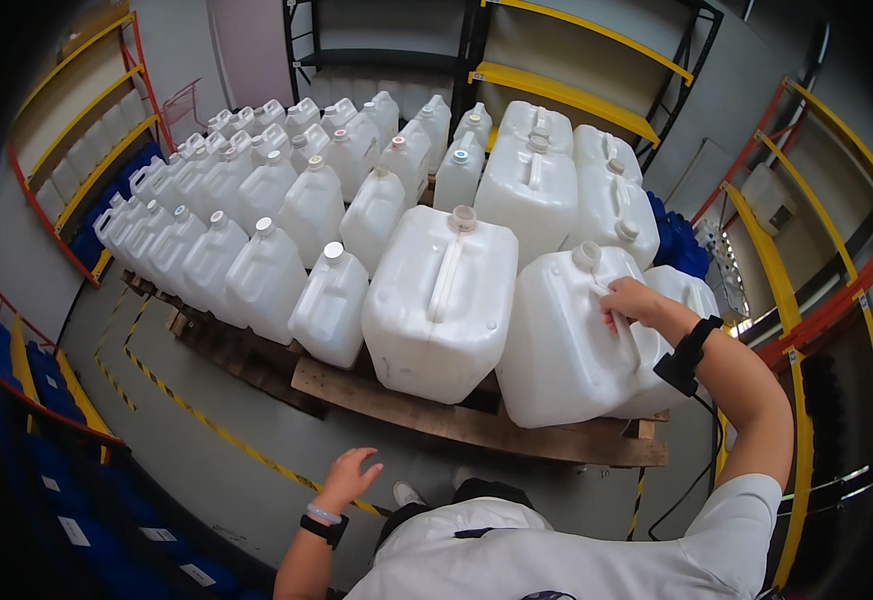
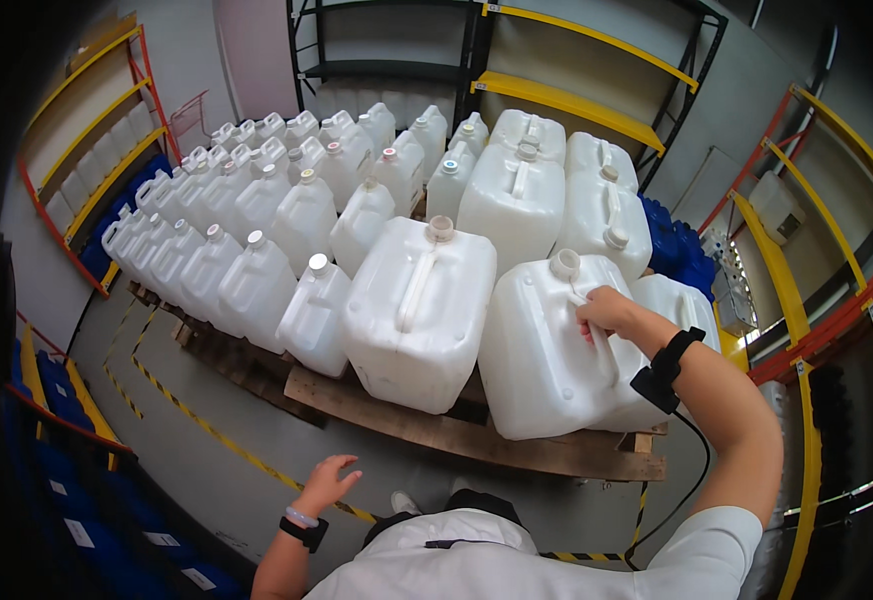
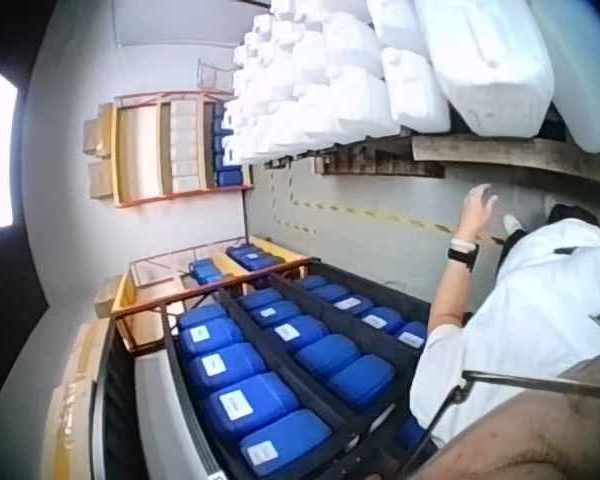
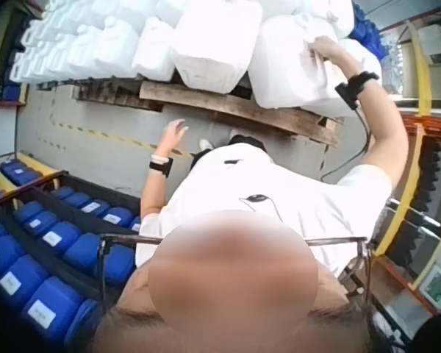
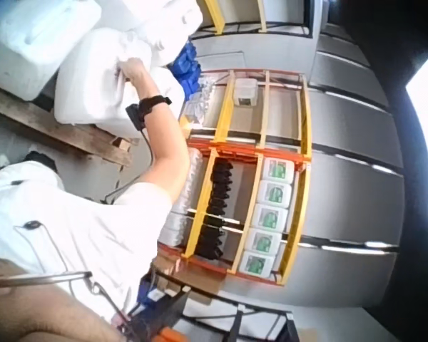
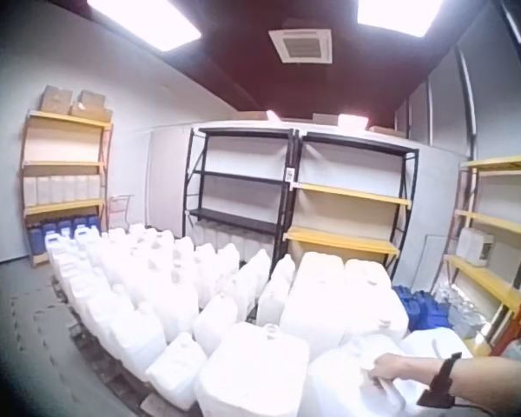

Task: The person repeatedly picks up white and blue plastic jerrycans from a wooden pallet and places them onto yellow warehouse shelves. The person handles the containers one at a time, arranging them in rows on the shelves and on the pallet throughout the clip.

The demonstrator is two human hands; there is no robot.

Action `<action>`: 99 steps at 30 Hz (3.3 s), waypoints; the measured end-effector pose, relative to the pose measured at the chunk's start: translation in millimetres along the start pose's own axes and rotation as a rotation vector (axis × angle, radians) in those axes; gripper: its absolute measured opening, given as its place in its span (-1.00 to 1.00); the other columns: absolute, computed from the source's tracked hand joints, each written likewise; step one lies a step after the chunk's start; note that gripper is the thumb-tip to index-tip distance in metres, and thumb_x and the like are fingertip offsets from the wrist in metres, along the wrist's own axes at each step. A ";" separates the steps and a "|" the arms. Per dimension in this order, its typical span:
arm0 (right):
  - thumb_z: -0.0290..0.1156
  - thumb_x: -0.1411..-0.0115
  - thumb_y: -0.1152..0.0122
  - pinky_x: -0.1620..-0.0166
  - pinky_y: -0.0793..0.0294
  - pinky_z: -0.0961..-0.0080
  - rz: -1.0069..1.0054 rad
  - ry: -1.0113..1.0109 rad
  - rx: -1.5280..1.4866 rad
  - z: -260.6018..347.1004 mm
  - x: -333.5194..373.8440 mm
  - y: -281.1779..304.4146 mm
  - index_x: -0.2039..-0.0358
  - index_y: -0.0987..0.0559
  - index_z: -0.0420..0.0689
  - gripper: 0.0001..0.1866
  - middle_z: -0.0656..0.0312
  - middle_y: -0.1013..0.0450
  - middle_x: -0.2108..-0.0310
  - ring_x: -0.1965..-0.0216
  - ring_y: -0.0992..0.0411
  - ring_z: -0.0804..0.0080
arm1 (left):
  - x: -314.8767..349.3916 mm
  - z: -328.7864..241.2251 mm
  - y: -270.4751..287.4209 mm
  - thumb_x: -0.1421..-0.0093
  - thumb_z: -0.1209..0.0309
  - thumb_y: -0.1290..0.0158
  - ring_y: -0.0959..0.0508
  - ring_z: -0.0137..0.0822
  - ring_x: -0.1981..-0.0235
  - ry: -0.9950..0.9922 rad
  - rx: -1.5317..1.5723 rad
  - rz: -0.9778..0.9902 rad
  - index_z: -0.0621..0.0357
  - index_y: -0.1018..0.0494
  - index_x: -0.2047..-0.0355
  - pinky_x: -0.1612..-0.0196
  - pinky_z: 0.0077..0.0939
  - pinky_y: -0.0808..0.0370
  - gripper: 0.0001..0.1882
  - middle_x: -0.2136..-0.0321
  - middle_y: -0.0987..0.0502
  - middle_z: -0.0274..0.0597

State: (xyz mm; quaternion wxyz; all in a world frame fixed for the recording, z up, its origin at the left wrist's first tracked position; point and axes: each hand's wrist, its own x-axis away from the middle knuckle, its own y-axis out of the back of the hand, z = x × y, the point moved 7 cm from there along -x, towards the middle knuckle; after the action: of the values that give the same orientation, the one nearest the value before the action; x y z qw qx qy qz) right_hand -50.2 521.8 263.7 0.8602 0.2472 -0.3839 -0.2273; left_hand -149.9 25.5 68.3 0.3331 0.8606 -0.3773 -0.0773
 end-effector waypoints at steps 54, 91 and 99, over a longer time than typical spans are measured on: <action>-0.57 0.10 -0.12 0.05 -0.24 0.34 0.133 0.996 1.373 19.6 72.7 -40.2 0.39 -0.60 0.12 -0.73 0.38 -0.43 0.36 0.12 -0.35 0.44 | -114.8 -158.2 -166.6 -0.01 0.17 -0.20 -0.58 -0.14 0.30 -0.191 0.368 0.477 0.33 0.23 -0.26 0.17 -0.39 -0.47 0.03 0.34 -0.55 0.07; -0.31 -0.07 -0.15 0.36 -0.40 0.48 -0.317 0.163 -0.107 -224.4 24.0 167.9 0.39 -0.46 -0.30 -0.73 0.19 -0.48 0.51 0.49 -0.42 0.43 | -248.6 -403.5 -141.3 0.00 -0.04 -0.10 -0.48 -0.22 0.44 -0.436 -0.492 0.332 0.19 -0.54 0.45 0.22 -0.30 -0.23 -0.53 0.55 -0.54 -0.22; -0.37 -0.04 -0.15 0.36 -0.39 0.47 -0.498 0.118 0.095 -251.7 65.9 167.0 0.34 -0.47 -0.30 -0.75 0.16 -0.48 0.53 0.49 -0.43 0.41 | -260.5 -404.2 -160.6 0.03 -0.08 -0.08 -0.46 -0.20 0.54 -0.327 -0.447 0.321 0.13 -0.47 0.64 0.22 -0.32 -0.04 -0.52 0.64 -0.51 -0.14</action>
State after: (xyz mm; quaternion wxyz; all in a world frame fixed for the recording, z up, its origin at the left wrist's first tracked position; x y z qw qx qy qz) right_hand 217.5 675.9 253.2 0.7859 0.3871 -0.2708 -0.3989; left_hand -81.7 495.6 245.7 0.4570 0.6718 -0.5303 -0.2420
